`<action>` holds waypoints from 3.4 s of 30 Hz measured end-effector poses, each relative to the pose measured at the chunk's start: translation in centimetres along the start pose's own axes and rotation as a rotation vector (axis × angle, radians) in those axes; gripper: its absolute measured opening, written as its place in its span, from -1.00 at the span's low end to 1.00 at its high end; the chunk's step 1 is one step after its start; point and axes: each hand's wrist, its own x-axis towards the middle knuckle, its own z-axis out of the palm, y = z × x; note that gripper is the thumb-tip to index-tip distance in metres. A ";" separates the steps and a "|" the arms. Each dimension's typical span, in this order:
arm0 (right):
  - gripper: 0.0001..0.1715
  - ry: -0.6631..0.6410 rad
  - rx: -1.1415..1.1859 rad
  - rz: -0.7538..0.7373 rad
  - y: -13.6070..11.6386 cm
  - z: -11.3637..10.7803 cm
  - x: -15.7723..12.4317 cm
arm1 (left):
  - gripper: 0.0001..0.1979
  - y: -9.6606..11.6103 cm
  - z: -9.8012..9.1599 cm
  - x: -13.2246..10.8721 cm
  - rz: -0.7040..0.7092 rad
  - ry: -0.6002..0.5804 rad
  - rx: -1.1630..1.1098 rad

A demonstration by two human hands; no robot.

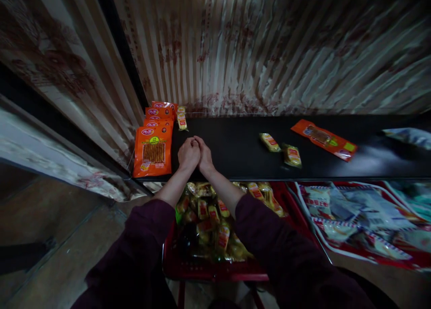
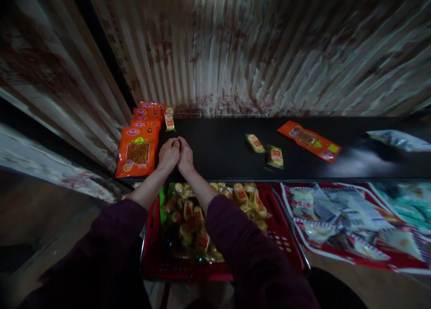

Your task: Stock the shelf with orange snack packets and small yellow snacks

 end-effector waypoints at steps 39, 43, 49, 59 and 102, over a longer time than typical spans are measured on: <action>-0.50 -0.007 -0.334 -0.005 5.8 -8.7 -16.5 | -0.73 -9.7 8.3 -12.2 0.056 -0.438 -0.605; -0.54 0.020 -0.390 0.038 7.0 -9.6 -16.4 | -0.68 -10.0 8.9 -11.9 -0.044 -0.492 -0.673; -0.53 0.038 -0.425 0.118 8.0 -10.2 -16.1 | -0.69 -10.6 9.5 -11.5 -0.090 -0.497 -0.698; -0.53 -0.086 -0.423 0.085 8.2 -10.0 -16.5 | -0.65 -10.9 9.8 -11.9 -0.144 -0.498 -0.622; -0.46 -0.171 -0.443 0.057 6.4 -11.2 -16.1 | -0.79 -12.1 8.3 -11.0 -0.453 -0.351 -0.911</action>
